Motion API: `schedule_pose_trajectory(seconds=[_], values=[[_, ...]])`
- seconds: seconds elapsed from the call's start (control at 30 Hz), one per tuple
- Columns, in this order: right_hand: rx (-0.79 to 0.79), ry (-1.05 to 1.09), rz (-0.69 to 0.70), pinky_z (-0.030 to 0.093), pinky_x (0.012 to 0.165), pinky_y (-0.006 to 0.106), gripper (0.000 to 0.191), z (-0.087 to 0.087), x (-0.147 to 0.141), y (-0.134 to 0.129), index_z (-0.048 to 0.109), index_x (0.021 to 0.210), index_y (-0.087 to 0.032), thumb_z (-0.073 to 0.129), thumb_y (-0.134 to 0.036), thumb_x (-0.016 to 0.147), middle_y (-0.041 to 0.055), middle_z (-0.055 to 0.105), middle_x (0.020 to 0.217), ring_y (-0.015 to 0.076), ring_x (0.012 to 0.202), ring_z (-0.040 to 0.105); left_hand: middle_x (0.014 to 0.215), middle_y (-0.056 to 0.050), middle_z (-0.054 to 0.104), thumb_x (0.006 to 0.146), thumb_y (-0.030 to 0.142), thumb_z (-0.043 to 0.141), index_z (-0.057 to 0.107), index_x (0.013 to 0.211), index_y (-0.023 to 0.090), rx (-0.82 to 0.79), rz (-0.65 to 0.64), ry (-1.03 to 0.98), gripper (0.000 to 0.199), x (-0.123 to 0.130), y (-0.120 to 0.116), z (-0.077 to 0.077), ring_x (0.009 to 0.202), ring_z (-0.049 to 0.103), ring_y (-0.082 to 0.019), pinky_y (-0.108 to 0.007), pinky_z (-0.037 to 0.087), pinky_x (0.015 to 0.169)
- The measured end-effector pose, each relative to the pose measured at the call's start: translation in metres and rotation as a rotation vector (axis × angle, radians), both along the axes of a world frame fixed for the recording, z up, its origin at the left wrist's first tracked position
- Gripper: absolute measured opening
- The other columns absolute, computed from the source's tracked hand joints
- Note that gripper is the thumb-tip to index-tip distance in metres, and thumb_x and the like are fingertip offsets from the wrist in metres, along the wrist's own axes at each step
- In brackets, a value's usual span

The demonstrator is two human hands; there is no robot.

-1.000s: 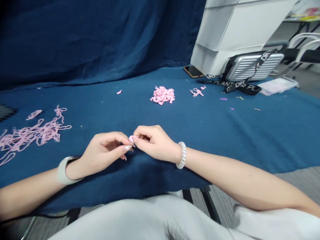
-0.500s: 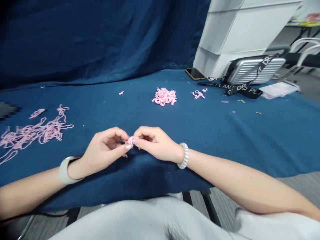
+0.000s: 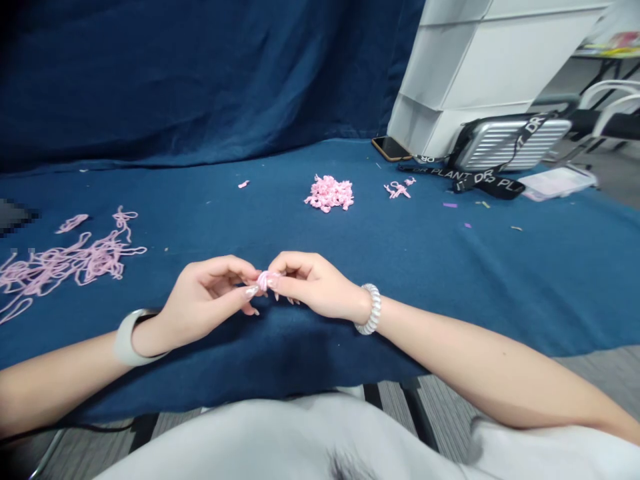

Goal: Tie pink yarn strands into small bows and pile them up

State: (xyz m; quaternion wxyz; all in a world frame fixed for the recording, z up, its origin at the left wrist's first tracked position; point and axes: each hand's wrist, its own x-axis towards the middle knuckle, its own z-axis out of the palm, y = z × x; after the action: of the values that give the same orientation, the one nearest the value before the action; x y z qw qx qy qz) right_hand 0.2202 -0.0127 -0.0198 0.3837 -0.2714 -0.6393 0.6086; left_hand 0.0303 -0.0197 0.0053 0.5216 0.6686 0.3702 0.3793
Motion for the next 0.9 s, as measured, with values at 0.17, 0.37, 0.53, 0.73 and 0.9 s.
schedule_pose_trajectory(seconds=[0.17, 0.37, 0.53, 0.73, 0.9], values=[[-0.021, -0.017, 0.013, 0.036, 0.050, 0.019, 0.019, 0.0006, 0.0000, 0.0006, 0.059, 0.078, -0.014, 0.060, -0.032, 0.083, -0.0018, 0.054, 0.066, 0.0054, 0.054, 0.044, 0.077, -0.005, 0.068, 0.075, 0.017, 0.064, 0.065, 0.084, 0.010, 0.040, -0.020, 0.048, 0.012, -0.0023, -0.0018, 0.0019, 0.063, 0.065, -0.014, -0.026, 0.061, 0.053], [-0.029, -0.014, 0.021, 0.035, 0.050, 0.019, 0.018, 0.0013, -0.0008, 0.0009, 0.058, 0.076, -0.013, 0.060, -0.030, 0.083, -0.0026, 0.052, 0.064, 0.0053, 0.054, 0.043, 0.076, -0.005, 0.069, 0.075, 0.014, 0.062, 0.067, 0.083, 0.011, 0.149, 0.000, 0.151, 0.010, -0.0048, -0.0017, 0.0022, 0.064, 0.066, -0.015, -0.024, 0.059, 0.055], [-0.042, -0.014, 0.039, 0.035, 0.051, 0.020, 0.018, 0.0018, -0.0002, 0.0014, 0.058, 0.076, -0.013, 0.060, -0.029, 0.083, -0.0026, 0.053, 0.064, 0.0053, 0.054, 0.044, 0.075, -0.004, 0.069, 0.077, 0.015, 0.061, 0.067, 0.083, 0.012, 0.144, -0.017, 0.155, 0.010, -0.0057, -0.0019, 0.0036, 0.062, 0.065, -0.014, -0.023, 0.059, 0.054], [-0.072, -0.012, 0.055, 0.037, 0.052, 0.020, 0.018, 0.0003, 0.0009, 0.0014, 0.058, 0.076, -0.013, 0.061, -0.029, 0.083, -0.0017, 0.055, 0.067, 0.0053, 0.054, 0.045, 0.074, -0.004, 0.068, 0.080, 0.017, 0.056, 0.066, 0.083, 0.011, 0.055, -0.046, 0.119, 0.013, -0.0041, -0.0006, 0.0053, 0.062, 0.065, -0.014, -0.025, 0.059, 0.054], [-0.069, -0.003, 0.062, 0.036, 0.052, 0.020, 0.017, -0.0007, 0.0007, 0.0021, 0.058, 0.075, -0.013, 0.061, -0.029, 0.082, -0.0025, 0.053, 0.065, 0.0054, 0.054, 0.044, 0.073, -0.003, 0.069, 0.076, 0.019, 0.063, 0.067, 0.082, 0.012, 0.167, 0.003, 0.219, 0.010, -0.0023, -0.0014, 0.0043, 0.058, 0.065, -0.013, -0.020, 0.056, 0.050]])
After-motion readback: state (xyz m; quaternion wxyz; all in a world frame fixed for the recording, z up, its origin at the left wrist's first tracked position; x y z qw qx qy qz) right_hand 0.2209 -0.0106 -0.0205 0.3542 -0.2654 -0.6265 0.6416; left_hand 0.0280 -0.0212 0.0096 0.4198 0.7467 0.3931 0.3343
